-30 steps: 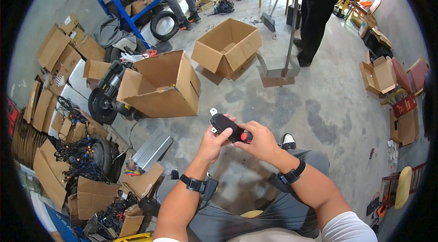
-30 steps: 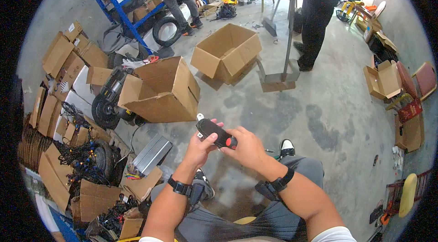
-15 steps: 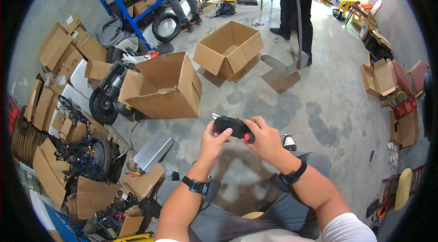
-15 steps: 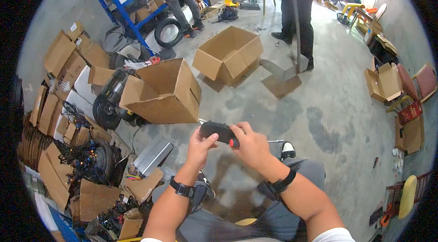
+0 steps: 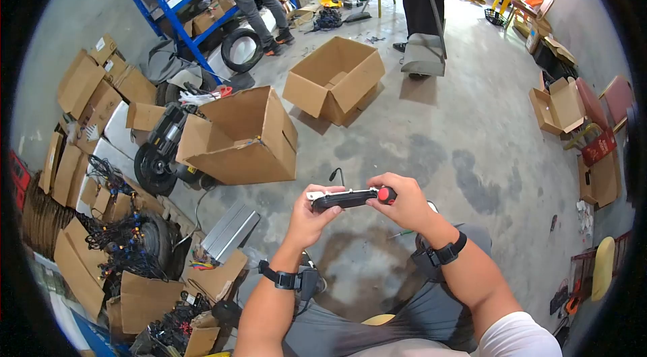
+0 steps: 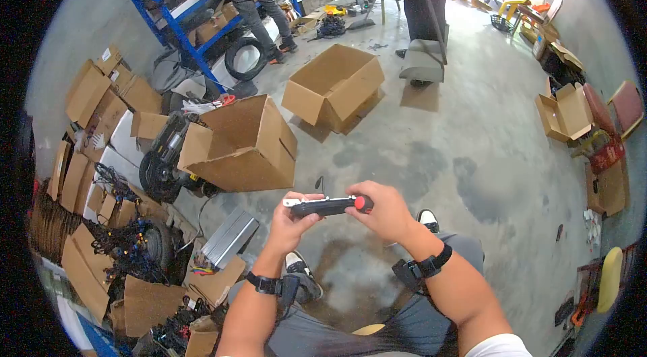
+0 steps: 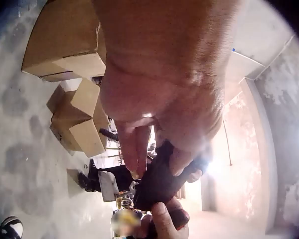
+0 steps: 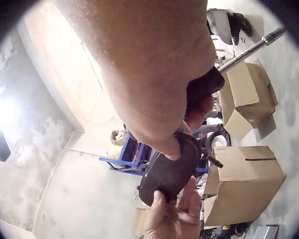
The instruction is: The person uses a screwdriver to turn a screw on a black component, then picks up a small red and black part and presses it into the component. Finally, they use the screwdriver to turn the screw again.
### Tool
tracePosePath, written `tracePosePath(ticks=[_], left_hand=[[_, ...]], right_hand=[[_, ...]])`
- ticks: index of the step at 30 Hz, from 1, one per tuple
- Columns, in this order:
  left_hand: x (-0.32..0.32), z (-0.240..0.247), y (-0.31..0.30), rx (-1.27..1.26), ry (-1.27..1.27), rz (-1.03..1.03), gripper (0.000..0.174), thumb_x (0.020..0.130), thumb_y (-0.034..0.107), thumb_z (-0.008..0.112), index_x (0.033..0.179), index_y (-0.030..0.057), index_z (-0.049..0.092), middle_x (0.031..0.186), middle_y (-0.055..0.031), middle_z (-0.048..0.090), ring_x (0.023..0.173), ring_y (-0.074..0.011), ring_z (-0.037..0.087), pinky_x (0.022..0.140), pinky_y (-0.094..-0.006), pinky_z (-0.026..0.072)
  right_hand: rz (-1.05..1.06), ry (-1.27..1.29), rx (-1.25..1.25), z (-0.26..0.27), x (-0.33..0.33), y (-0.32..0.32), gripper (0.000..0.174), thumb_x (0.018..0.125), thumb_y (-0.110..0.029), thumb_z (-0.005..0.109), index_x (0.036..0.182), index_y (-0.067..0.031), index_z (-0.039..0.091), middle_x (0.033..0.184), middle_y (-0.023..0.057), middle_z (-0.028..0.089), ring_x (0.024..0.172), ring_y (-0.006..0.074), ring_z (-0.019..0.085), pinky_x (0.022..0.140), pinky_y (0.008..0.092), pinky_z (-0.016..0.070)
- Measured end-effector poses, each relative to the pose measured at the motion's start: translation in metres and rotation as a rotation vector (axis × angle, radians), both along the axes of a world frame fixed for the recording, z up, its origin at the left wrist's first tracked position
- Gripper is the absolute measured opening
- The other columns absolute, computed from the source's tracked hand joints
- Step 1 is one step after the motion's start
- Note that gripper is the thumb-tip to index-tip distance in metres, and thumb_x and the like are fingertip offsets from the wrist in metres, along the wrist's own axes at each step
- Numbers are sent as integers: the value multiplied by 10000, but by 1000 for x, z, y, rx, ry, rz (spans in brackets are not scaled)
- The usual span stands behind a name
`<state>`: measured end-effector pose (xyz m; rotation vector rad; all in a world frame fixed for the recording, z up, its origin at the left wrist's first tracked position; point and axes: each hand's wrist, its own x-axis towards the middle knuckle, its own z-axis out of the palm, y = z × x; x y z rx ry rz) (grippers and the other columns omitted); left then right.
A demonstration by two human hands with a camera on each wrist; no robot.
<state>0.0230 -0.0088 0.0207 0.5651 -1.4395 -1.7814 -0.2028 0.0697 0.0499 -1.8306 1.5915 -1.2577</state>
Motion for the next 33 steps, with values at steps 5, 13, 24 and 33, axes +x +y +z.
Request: tracePosePath(ticks=[5,13,24,33], left_hand=[[1,7,1,-8,-19,-17,374,831,-37,690,1158,28,523,1241,-200,602,1078,-239,621,902,-375,553],[-6,8,2,89,-133,-13,324,853,43,691,1150,-41,594,1154,-155,656,1018,-215,645,845,-365,577],[2,-15,-19,432,-205,496,276,899,85,658,1126,-34,556,1010,-147,667,812,-237,704,723,-326,611],[11,-20,-30,487,-93,594,256,928,91,620,1131,-45,543,1022,-148,664,885,-240,695,786,-340,599]], right_hand=[[48,-35,71,4,-3,4,259,748,-113,785,967,-38,670,904,118,671,761,265,643,688,336,508],[-18,-82,313,3,-4,3,336,741,-158,804,1021,-41,662,873,103,657,752,241,643,693,331,512],[-86,-135,65,-17,-14,-4,387,782,-139,748,1120,-23,600,1003,128,587,842,230,604,775,351,502],[-195,-223,54,-6,-19,-6,272,797,-108,761,1012,-13,624,899,67,632,727,139,596,669,285,498]])
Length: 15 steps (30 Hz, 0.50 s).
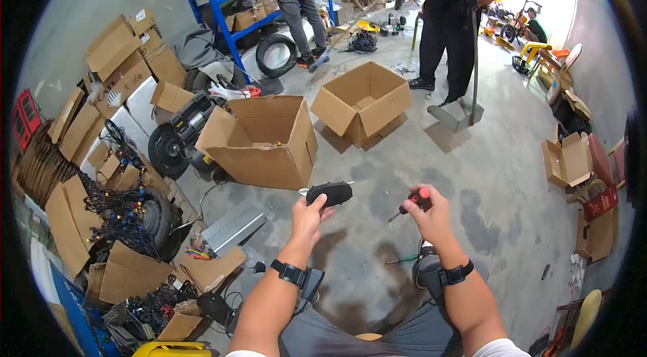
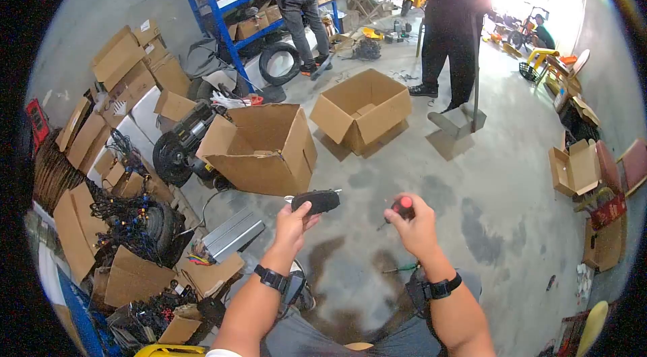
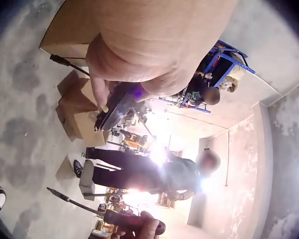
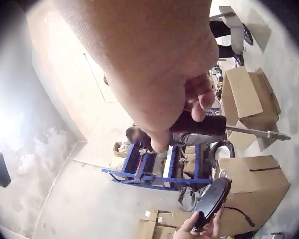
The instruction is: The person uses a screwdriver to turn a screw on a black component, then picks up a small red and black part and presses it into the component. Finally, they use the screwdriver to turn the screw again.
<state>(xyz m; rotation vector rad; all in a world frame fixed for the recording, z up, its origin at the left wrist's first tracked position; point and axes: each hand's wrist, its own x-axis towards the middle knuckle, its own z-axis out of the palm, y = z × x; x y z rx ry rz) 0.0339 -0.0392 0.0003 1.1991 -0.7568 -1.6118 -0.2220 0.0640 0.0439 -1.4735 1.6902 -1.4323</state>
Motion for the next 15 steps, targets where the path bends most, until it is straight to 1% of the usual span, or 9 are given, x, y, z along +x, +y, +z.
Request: tracePosePath(ticks=[1,2,4,5,6,8,9,11,15], left_hand=[[0,-2,-1,-17,-18,-5,262,928,90,619,1141,-32,528,1039,-148,663,890,-254,697,787,-357,594],[0,-5,-1,-31,-36,-9,270,927,89,619,1151,-18,513,1056,-148,663,895,-268,699,787,-374,589],[-2,0,3,-25,-28,-15,268,927,90,619,1151,-15,516,1056,-146,662,898,-267,698,793,-377,589],[-2,2,4,-25,-22,-23,267,926,91,620,1150,-13,519,1057,-145,661,902,-267,696,798,-380,588],[-3,2,4,-21,-23,-22,267,926,91,620,1150,-13,519,1057,-145,661,902,-267,696,798,-380,588],[-4,2,5,-7,-13,-19,275,925,100,624,1153,-13,520,1058,-145,659,905,-266,694,802,-386,588],[-4,2,5,-4,-12,-17,275,925,100,624,1153,-13,520,1058,-145,659,905,-266,694,802,-386,588],[-3,2,5,-18,-20,-50,276,926,105,624,1153,-16,524,1056,-145,659,910,-267,693,810,-393,588],[-8,3,6,-16,-24,-55,263,931,100,614,1151,-18,531,1062,-152,660,904,-268,696,804,-386,591]], right_hand=[[-18,-144,-22,-4,-1,-1,275,815,-105,751,1031,-8,611,888,59,636,712,125,592,645,277,499],[-18,-143,-17,-6,-4,1,275,815,-105,751,1031,-8,611,888,59,636,712,125,592,645,277,499],[33,-447,-76,4,-2,1,290,858,-125,718,1077,-1,575,930,66,639,730,116,592,624,268,505],[58,-460,-86,2,-5,0,300,883,-144,694,1104,-2,549,934,69,640,729,113,591,615,254,506],[58,-461,-82,3,-4,0,300,883,-144,694,1104,-2,549,934,69,640,729,113,591,615,254,506],[54,-551,-92,8,-2,1,299,886,-160,692,1100,-6,552,939,68,641,728,108,591,617,251,504],[55,-551,-88,7,-2,2,299,886,-160,692,1100,-6,552,939,68,641,728,108,591,617,251,504],[25,-411,-64,4,-3,3,262,902,-151,658,1102,-17,553,981,99,657,777,118,617,626,263,525],[60,-358,-20,-1,0,4,278,908,-148,662,1120,-17,538,965,76,651,775,125,610,655,271,525]])
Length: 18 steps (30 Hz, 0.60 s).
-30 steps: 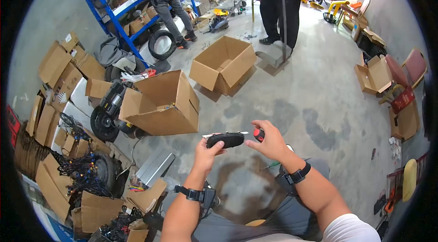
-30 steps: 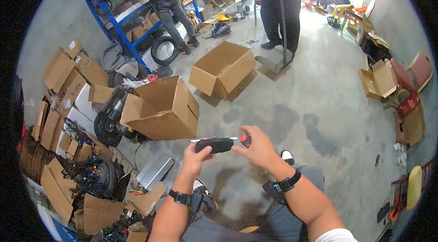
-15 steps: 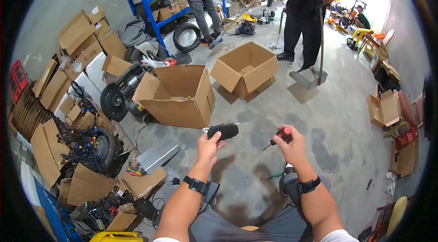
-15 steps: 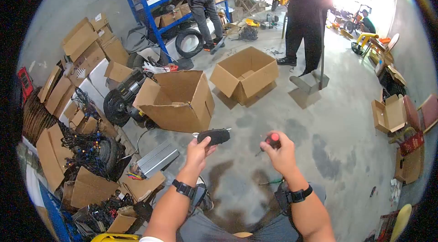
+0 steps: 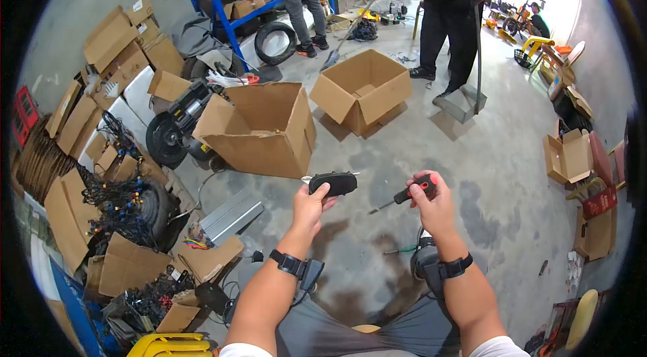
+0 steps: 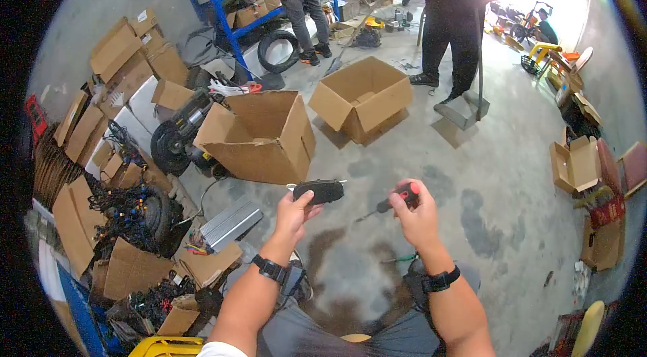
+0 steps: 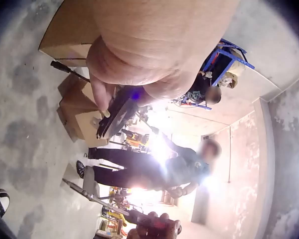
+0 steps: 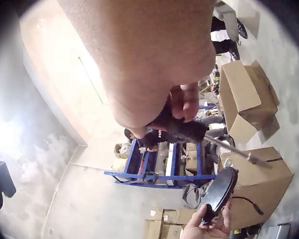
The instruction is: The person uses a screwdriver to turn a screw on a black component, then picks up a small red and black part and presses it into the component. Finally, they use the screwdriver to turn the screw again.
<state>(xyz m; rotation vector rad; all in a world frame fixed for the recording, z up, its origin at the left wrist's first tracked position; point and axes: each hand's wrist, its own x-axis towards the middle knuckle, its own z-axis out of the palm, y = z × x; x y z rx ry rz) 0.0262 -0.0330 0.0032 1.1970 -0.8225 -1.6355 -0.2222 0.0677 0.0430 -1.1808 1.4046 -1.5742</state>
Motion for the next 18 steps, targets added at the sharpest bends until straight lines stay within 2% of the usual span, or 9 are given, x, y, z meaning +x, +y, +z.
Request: tracePosePath(ticks=[2,8,15,18], left_hand=[[-2,-2,0,-8,7,4,255,932,98,612,1148,-19,540,1061,-152,665,891,-265,701,793,-371,594],[-2,-6,2,-11,-16,-19,251,928,111,628,1133,-17,560,1041,-144,676,880,-254,704,773,-366,597],[-6,-5,5,-6,-20,10,229,937,103,616,1108,-46,579,1017,-148,676,847,-242,707,740,-346,603],[-6,-5,6,5,-29,5,227,926,117,634,1092,-24,573,1033,-136,676,863,-252,702,755,-374,596]], right_hand=[[37,-156,-98,0,3,-2,278,910,-130,657,1132,-21,529,998,83,652,832,132,624,689,276,538],[87,-177,-118,3,5,1,309,903,-90,659,1156,-9,502,1086,108,635,904,158,640,751,304,557],[114,-173,-120,0,8,0,313,903,-92,663,1156,-7,501,1106,116,635,916,160,636,775,307,556],[125,-178,-117,-2,8,-1,314,902,-93,665,1155,-5,500,1108,120,634,920,160,634,782,310,555]])
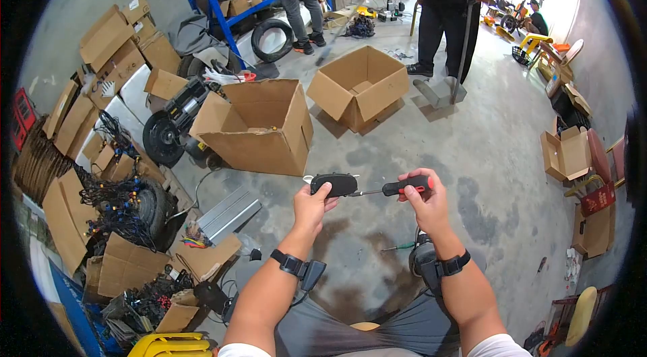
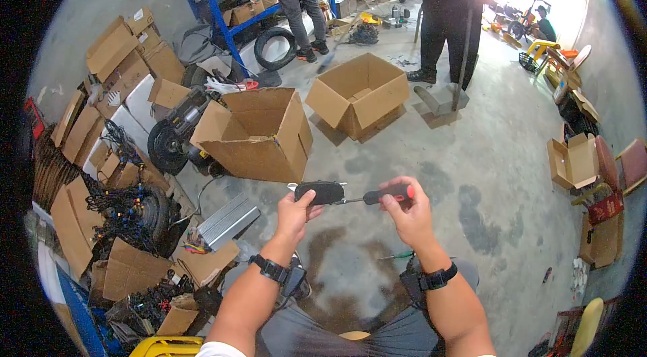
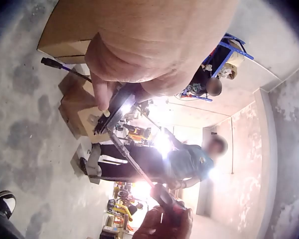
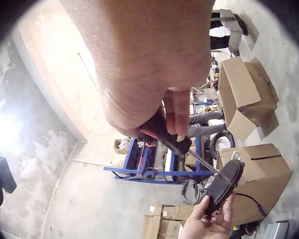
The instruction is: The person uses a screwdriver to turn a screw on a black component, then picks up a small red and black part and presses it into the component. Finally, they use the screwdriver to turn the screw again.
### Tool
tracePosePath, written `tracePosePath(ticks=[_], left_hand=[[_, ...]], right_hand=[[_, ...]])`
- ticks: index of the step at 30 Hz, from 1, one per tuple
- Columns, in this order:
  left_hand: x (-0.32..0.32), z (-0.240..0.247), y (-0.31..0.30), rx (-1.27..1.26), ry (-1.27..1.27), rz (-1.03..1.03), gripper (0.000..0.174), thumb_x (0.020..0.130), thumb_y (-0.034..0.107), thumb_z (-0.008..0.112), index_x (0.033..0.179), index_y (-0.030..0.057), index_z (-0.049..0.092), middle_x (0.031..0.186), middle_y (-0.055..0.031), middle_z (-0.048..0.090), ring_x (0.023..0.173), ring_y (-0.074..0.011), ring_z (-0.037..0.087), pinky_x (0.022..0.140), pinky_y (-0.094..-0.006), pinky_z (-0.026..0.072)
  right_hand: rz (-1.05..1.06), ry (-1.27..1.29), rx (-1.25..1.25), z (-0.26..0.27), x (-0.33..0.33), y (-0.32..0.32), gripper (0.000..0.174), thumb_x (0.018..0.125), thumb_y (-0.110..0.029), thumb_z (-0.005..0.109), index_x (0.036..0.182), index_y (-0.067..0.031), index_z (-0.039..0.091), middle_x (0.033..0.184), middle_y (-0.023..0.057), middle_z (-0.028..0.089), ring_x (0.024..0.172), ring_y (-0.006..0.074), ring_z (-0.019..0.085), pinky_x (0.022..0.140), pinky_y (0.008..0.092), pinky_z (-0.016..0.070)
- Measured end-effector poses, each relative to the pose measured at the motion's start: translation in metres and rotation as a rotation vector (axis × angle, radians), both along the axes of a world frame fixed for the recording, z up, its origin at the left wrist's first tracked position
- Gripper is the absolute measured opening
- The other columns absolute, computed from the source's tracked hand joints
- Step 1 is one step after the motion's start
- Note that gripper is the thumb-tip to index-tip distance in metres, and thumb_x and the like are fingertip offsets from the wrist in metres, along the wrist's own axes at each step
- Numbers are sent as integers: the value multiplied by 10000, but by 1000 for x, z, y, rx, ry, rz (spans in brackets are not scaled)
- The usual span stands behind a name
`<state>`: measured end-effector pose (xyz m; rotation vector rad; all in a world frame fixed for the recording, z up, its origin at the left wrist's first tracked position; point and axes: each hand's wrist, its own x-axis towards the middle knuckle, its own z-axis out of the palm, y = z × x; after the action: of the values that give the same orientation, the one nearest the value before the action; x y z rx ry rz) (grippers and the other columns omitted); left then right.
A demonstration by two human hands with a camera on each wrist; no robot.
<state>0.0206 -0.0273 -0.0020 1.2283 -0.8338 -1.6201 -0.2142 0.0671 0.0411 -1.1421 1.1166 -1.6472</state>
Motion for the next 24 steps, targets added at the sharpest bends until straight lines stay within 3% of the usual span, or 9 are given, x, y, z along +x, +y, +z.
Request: tracePosePath(ticks=[24], left_hand=[[-2,-3,1,4,36,-13,206,928,100,622,1077,-33,569,1032,-152,667,866,-278,704,745,-380,608]], right_hand=[[6,20,-13,0,3,0,314,901,-90,671,1152,-4,504,1112,126,632,917,158,638,774,302,558]])
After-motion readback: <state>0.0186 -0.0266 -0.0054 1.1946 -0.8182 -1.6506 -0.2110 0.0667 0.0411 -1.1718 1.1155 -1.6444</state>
